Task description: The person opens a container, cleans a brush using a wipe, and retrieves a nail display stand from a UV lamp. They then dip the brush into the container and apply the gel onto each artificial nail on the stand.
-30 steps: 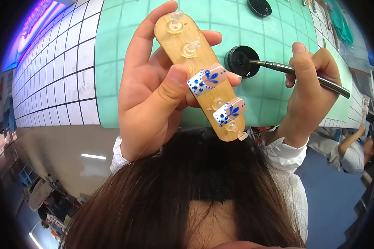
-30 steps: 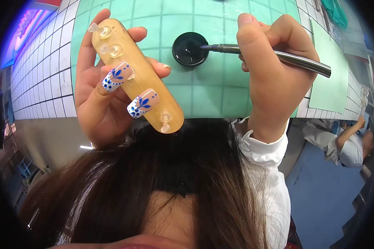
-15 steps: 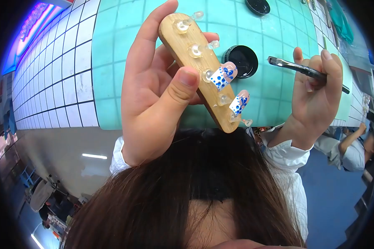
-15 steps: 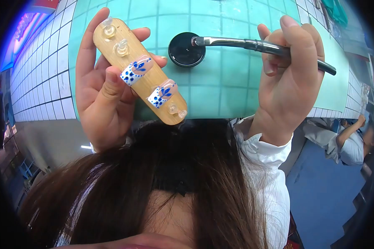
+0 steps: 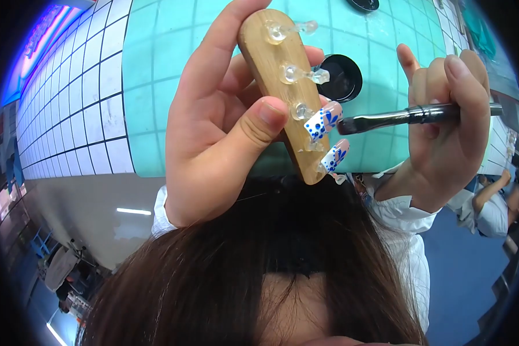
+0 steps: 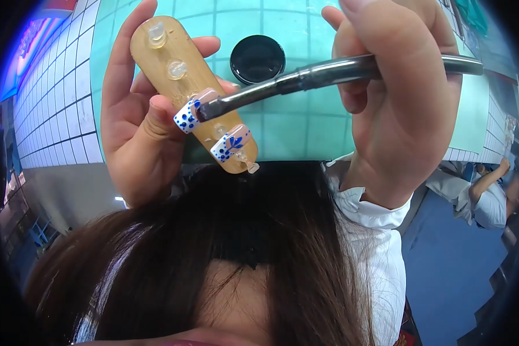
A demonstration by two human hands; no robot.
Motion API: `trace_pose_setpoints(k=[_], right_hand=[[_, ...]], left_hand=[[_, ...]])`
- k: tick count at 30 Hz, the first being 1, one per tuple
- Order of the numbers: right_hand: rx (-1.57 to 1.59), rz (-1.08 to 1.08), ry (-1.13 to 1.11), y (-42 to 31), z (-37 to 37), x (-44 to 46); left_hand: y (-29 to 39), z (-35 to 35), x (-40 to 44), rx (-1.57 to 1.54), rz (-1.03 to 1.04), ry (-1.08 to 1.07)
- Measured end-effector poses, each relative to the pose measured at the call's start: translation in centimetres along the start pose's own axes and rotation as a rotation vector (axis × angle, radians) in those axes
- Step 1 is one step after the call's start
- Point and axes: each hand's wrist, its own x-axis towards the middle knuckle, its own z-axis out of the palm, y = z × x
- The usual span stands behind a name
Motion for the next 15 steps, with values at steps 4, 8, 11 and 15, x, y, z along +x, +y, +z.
trace_pose_setpoints(k=[4,8,11,15], right_hand=[[-0.099,0.01,-0.032,-0.2,0.3,0.1],[-0.212,-0.243,-0.159,-0.1,0.8,0.0],[-0.484,-0.325,-0.2,-0.5,0.9,-0.2],[-0.638,-0.516,-0.311,0.3,-2.1,0.8]], left_hand=[[-0.3,-0.2,0.0,0.002,0.029,-0.012],[-0.5,-0.7,-0.1,0.0,0.06,-0.031],[-0.8,-0.8,-0.1,-0.001,0.081,-0.043],[-1.2,-1.2,-0.3,-0.004,0.121,-0.058]])
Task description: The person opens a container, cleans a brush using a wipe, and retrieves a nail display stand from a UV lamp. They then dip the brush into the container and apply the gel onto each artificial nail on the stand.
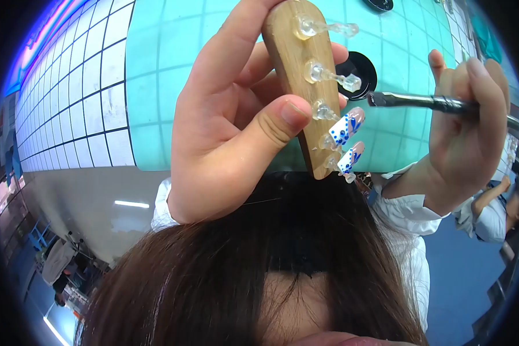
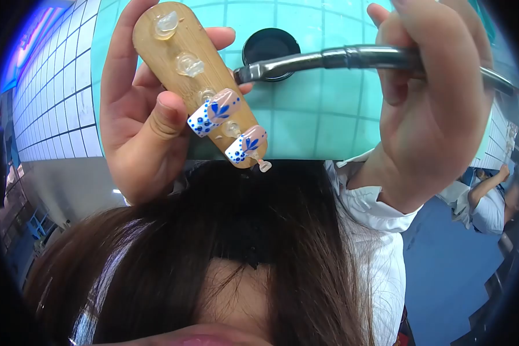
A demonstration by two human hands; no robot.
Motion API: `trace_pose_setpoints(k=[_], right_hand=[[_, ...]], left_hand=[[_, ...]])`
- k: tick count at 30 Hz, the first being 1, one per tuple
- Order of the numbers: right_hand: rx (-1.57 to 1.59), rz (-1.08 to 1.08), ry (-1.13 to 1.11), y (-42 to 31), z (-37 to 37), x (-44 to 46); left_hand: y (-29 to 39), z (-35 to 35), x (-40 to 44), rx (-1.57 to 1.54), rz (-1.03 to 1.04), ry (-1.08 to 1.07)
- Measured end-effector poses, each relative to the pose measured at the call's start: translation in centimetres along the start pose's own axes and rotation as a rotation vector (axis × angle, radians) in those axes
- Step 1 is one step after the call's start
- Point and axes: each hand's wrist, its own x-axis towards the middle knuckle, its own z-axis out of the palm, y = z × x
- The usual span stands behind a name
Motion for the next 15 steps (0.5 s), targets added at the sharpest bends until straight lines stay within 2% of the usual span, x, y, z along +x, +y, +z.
trace_pose_setpoints(k=[1,2,4,5,6,8,10,12,13,15], right_hand=[[0.116,-0.133,-0.053,0.7,-0.2,0.3],[0.115,-0.132,-0.052,0.3,-0.5,0.0],[-0.151,-0.109,-0.208,-1.0,-0.7,0.1],[-0.061,-0.235,-0.237,-1.6,0.0,1.8],[-0.061,-0.235,-0.237,-1.9,0.2,1.7],[-0.305,-0.219,-0.196,-2.5,0.4,1.3],[-0.306,-0.276,-0.216,-2.4,0.5,1.7],[-0.378,-0.072,-0.083,-2.4,0.4,0.6],[-0.379,-0.073,-0.083,-2.4,0.2,0.7],[-0.376,-0.22,-0.176,-2.1,-0.3,1.3]], left_hand=[[-0.2,-0.2,0.1,0.0,0.008,-0.005],[-0.3,-0.1,0.2,-0.001,0.016,-0.012],[-0.3,-0.2,0.1,0.0,0.029,-0.025],[-0.4,-0.1,0.0,-0.001,0.037,-0.032],[-0.4,-0.1,0.0,-0.001,0.046,-0.039],[-0.8,-0.2,0.3,-0.002,0.064,-0.049],[-0.8,-0.2,0.1,-0.002,0.083,-0.061],[-0.8,-0.5,-0.1,-0.005,0.103,-0.075],[-0.8,-0.7,-0.2,-0.006,0.104,-0.075],[-0.9,-0.9,-0.2,-0.027,0.09,-0.059]])
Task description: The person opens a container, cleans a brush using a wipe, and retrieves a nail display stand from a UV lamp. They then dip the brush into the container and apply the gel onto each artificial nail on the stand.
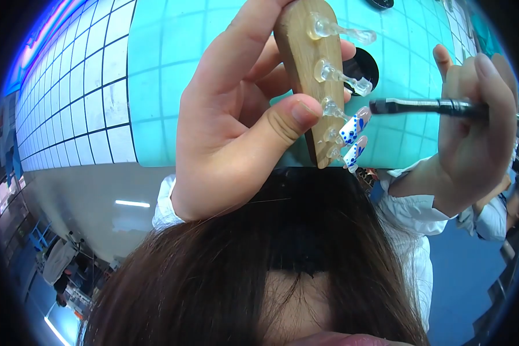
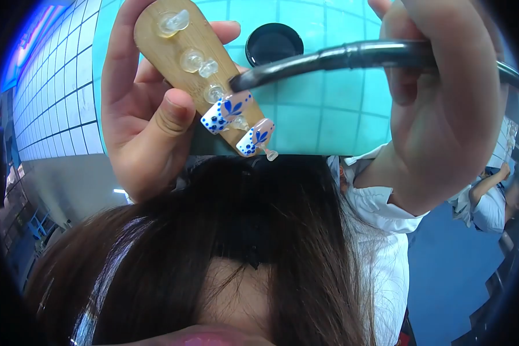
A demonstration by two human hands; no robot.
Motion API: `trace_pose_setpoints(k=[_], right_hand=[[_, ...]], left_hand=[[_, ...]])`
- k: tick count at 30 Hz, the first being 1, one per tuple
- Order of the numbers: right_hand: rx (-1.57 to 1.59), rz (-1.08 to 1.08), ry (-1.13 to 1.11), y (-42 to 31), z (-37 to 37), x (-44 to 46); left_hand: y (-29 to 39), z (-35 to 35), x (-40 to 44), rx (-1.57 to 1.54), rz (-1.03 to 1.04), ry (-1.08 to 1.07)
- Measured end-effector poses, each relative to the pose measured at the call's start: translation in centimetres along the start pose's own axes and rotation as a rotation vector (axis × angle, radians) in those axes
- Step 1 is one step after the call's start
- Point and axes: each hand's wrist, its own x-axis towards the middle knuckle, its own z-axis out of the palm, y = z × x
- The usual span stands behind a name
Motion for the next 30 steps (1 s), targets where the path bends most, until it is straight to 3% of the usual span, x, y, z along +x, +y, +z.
trace_pose_setpoints(k=[3,5,7,8,9,13,20,25,27,28,30], right_hand=[[0.349,-0.195,-0.018,1.5,0.5,0.7],[0.182,-0.179,-0.115,0.5,0.0,0.8],[-0.126,0.076,0.012,-0.1,0.8,-0.4],[0.015,0.065,0.211,0.2,1.6,-0.9],[0.015,0.062,0.211,0.3,1.2,-0.9],[0.16,0.034,-0.053,1.3,-0.6,-1.1],[-0.24,0.087,0.057,-0.2,0.5,-0.3],[-0.155,-0.035,-0.002,0.8,-0.7,-0.2],[0.35,-0.069,-0.03,1.2,-0.9,0.2],[0.301,-0.185,-0.038,2.0,-0.2,0.7],[0.181,-0.117,-0.021,1.5,-0.4,0.0]], left_hand=[[1.6,1.2,-0.1,0.062,-0.154,0.078],[1.6,1.2,-0.1,0.062,-0.153,0.071],[1.7,1.2,-0.1,0.065,-0.149,0.065],[1.7,1.2,-0.1,0.069,-0.144,0.063],[1.7,1.2,-0.1,0.073,-0.14,0.063],[1.7,1.2,-0.1,0.09,-0.133,0.06],[0.8,0.5,0.0,0.029,-0.066,0.003],[0.5,0.0,0.1,-0.059,-0.028,-0.027],[0.4,0.4,0.2,-0.068,-0.035,-0.026],[0.4,0.6,0.2,-0.072,-0.037,-0.024],[0.3,0.5,0.2,-0.08,-0.038,-0.021]])
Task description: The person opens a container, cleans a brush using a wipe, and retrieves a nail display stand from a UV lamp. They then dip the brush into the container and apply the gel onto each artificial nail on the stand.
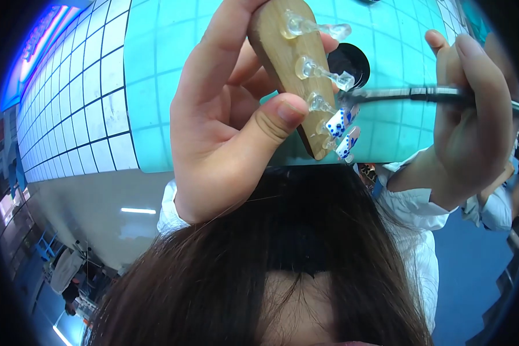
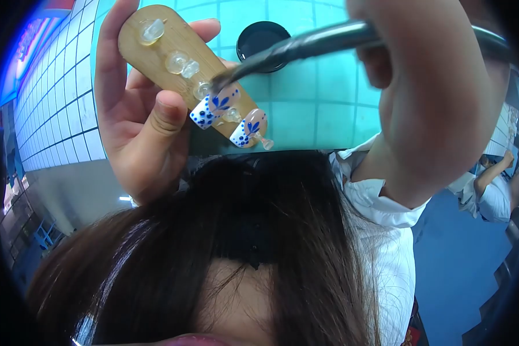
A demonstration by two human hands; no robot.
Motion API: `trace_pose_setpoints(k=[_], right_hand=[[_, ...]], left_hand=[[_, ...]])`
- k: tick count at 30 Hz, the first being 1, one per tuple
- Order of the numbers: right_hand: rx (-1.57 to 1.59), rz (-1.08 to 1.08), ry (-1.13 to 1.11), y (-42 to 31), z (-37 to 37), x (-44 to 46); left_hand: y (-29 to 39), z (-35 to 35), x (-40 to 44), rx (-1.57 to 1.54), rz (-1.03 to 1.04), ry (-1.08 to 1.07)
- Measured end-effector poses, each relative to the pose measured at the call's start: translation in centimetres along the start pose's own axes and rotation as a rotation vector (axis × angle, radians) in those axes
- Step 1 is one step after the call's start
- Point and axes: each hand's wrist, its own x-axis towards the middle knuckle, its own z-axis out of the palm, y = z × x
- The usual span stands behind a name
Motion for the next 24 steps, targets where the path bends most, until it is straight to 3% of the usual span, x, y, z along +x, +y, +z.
trace_pose_setpoints(k=[4,5,7,8,9,12,13,15,16,18,24], right_hand=[[-0.48,0.257,0.065,-1.3,0.4,-1.4],[-0.478,0.255,0.067,-1.0,0.3,-1.3],[-0.115,0.009,0.122,-0.3,-0.1,-1.2],[0.12,0.054,0.106,0.2,-0.8,-1.6],[0.12,0.056,0.107,0.2,-0.8,-1.6],[-0.401,-0.063,-0.002,-0.7,0.0,-0.5],[-0.401,-0.063,-0.004,-1.5,0.4,-0.2],[-0.639,0.412,0.125,-2.9,1.3,-0.2],[-0.639,0.407,0.128,-2.0,1.1,-0.8],[-0.074,0.09,0.226,0.4,0.0,-2.8],[-0.048,0.122,0.285,0.2,0.1,-2.9]], left_hand=[[0.4,-0.1,-0.4,-0.012,0.009,0.008],[0.2,-0.3,-0.3,-0.014,0.009,0.013],[0.1,-0.2,-0.1,-0.018,0.002,0.021],[0.0,-0.2,-0.1,-0.022,-0.001,0.024],[0.0,-0.1,-0.1,-0.026,-0.004,0.026],[0.1,0.0,-0.2,-0.035,-0.007,0.037],[0.2,0.0,-0.4,-0.041,-0.007,0.041],[0.3,0.3,-0.6,-0.05,-0.003,0.047],[0.3,0.2,-0.6,-0.05,0.001,0.051],[0.3,0.1,-0.6,-0.055,-0.001,0.061],[0.3,0.3,-0.7,-0.072,0.001,0.084]])
